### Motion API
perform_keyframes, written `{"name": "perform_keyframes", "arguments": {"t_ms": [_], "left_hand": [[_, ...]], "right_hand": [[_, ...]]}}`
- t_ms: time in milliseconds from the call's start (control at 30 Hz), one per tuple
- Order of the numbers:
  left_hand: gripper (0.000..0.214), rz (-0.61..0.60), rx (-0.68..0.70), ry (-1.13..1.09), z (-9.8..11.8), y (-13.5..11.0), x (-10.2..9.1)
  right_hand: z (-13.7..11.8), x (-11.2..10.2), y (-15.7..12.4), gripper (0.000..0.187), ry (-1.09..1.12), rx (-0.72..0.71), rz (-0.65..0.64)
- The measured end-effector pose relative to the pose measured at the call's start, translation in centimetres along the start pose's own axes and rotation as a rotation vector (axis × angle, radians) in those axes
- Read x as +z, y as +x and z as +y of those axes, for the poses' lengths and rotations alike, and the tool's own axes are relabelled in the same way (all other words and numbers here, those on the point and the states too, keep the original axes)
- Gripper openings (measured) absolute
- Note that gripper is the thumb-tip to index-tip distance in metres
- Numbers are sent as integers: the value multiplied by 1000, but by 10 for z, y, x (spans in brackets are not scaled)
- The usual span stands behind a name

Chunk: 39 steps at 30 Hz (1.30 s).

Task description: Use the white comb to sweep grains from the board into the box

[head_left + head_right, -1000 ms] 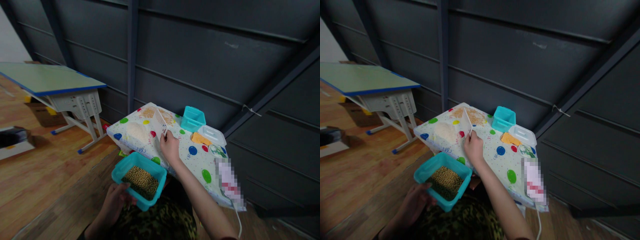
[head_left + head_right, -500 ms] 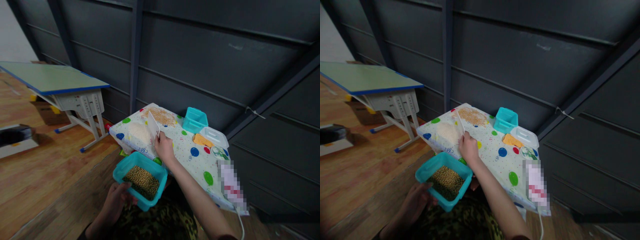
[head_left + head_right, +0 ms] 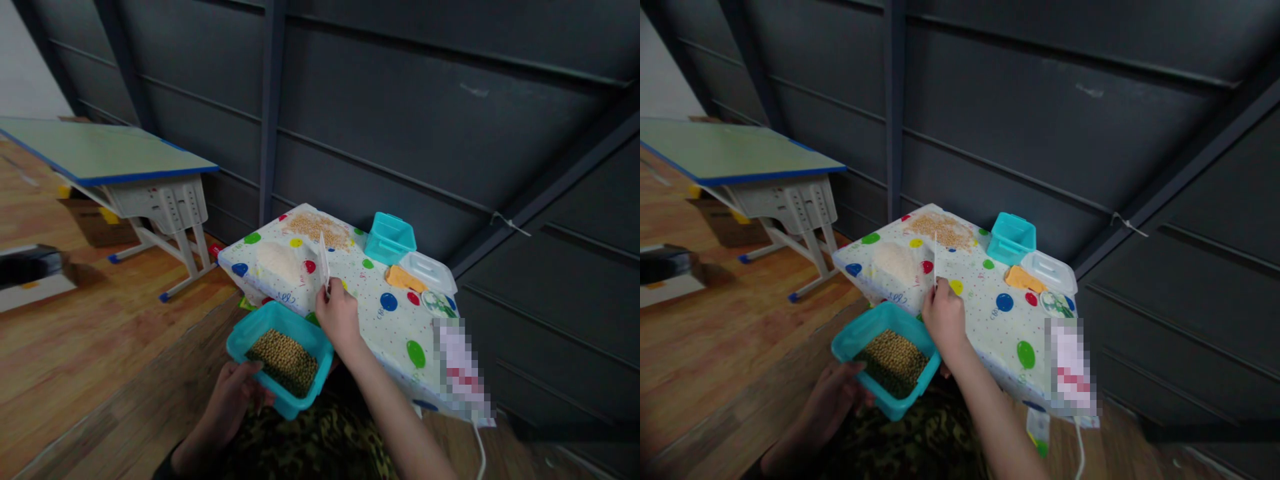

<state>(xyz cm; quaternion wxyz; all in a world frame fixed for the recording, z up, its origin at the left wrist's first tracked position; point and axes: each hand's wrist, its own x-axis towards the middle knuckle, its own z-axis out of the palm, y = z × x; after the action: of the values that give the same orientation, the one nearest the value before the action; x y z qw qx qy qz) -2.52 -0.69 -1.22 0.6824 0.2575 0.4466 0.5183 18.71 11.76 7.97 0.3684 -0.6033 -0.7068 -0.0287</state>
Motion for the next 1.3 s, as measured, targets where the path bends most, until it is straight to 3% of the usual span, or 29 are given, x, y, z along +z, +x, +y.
{"name": "perform_keyframes", "arguments": {"t_ms": [300, 467, 567, 733, 800, 900, 1000, 1100, 1300], "left_hand": [[47, 88, 7, 72, 16, -3, 15], [43, 104, -23, 42, 17, -4, 19], [43, 94, -1, 31, 15, -4, 17], [45, 106, -4, 19, 20, -6, 23], [49, 121, -13, 8, 24, -7, 27], [48, 141, -16, 4, 28, -9, 32], [43, 135, -4, 8, 27, -9, 32], [44, 112, 1, 35, 25, -8, 29], [48, 98, -6, 52, 21, -6, 23]], "right_hand": [[-48, 37, 30, 17, -72, 14, -107], [-62, 40, 49, 15, -43, 81, -128], [-50, 23, 54, 15, 59, 113, -98], [5, -24, 62, 15, 353, 160, 19], [28, -40, 65, 24, 584, 186, -32], [50, -55, 64, 42, 842, 261, -229], [58, -59, 57, 50, 914, 292, -398], [58, -52, 53, 45, 915, 293, -519], [60, -27, 71, 38, 866, 306, -575]]}}
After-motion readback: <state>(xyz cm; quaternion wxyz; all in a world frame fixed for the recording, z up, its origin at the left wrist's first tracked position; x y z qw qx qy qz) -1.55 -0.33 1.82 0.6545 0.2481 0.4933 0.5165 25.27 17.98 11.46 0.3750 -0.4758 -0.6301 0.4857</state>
